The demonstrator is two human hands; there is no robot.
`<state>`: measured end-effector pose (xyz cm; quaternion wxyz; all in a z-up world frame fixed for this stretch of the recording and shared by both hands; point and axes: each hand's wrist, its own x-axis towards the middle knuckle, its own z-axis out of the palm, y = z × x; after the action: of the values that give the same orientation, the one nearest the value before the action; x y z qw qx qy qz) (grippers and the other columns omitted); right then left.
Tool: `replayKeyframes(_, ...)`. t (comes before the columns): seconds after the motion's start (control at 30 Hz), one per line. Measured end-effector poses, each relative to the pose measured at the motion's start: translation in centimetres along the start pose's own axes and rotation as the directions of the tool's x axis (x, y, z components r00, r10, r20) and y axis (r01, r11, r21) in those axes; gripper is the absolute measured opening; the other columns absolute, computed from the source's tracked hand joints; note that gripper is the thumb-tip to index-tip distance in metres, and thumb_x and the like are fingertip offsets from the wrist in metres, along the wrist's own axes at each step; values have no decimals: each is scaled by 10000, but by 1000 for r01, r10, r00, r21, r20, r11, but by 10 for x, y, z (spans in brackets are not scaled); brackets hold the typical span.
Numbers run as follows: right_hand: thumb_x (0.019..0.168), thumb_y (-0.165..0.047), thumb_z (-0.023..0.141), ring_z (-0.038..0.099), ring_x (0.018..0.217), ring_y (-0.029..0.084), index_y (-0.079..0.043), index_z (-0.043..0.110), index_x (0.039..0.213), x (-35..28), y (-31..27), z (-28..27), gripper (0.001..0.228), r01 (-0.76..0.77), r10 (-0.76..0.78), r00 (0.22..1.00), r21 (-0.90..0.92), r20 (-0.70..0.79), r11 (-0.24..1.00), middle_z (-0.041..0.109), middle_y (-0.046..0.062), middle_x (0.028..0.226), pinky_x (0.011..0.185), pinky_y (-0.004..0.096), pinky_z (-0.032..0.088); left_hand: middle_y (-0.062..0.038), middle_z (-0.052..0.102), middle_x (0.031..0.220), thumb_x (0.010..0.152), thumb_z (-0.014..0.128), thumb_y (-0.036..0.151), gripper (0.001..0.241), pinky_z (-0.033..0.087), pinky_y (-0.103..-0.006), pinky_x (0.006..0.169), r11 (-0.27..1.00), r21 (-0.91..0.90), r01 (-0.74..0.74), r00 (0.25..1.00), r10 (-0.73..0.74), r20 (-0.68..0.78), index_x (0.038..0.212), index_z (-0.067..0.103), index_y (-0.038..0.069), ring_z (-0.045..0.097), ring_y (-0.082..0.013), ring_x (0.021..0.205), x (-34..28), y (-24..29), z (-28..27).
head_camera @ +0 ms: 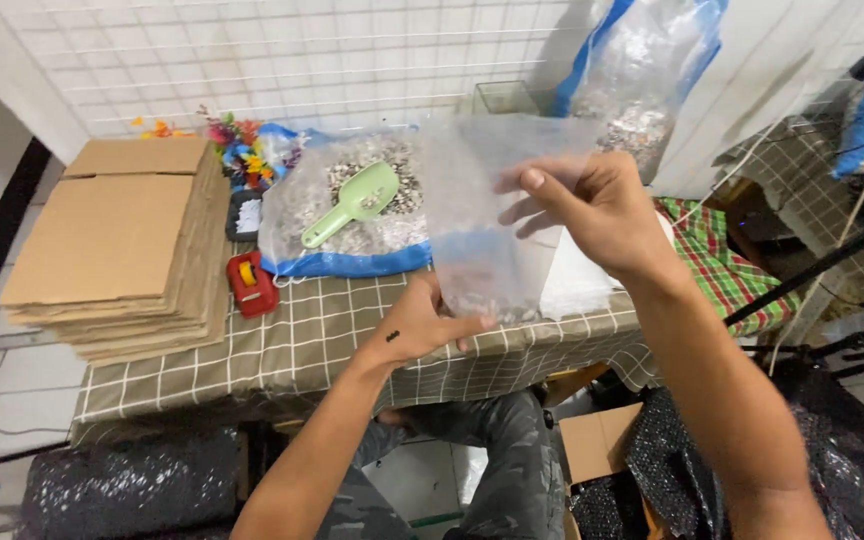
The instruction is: The person transfers white pebbles from a large bag into small plastic pouches using a scoop and by hand, weighs the filled pouches on a digital scale, and seals them within a black plastic bag on a table.
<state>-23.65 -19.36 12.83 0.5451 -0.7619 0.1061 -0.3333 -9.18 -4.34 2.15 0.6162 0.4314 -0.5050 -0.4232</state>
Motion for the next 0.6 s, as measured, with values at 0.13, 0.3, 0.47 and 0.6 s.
replayKeyframes(0.13, 910, -274, 748, 634, 1218, 342, -5, 599, 1390, -20, 8, 10, 570, 151, -147, 989, -274, 35, 950, 673, 256, 1312, 1012, 527, 537, -84, 673, 550, 800, 802, 72, 55, 539, -280, 463, 999, 24, 39, 986, -35, -160, 817, 759, 42, 639, -130, 447, -13, 5, -9)
replayKeyframes(0.3, 781, 35, 801, 704, 1073, 531, 128, 574, 1364, -45, 75, 17, 632, -275, 323, 884, -183, 338, 944, 701, 375, 1195, 907, 643, 582, -172, 748, 857, 840, 795, 21, 215, 632, -327, 486, 992, -123, -21, 973, -8, -232, 1035, 714, -16, 736, -227, 691, -17, -27, -47)
replayKeyframes(0.47, 814, 22, 801, 752, 858, 261, 60, 732, 1192, -52, 97, 32, 386, -282, 290, 937, -73, 192, 957, 797, 230, 975, 818, 450, 650, -178, 751, 869, 867, 787, 22, 177, 642, -331, 520, 993, -98, -61, 974, 38, -223, 1026, 717, -12, 736, -227, 676, -18, -40, -52)
replayKeyframes(0.6, 807, 27, 806, 729, 794, 212, 92, 734, 1143, -54, 78, 42, 350, -222, 229, 965, -66, 130, 973, 796, 222, 905, 739, 397, 653, -170, 761, 894, 841, 811, 28, 207, 641, -328, 555, 1000, 3, -3, 970, 4, -243, 1036, 747, 12, 728, -201, 692, -29, -57, -65)
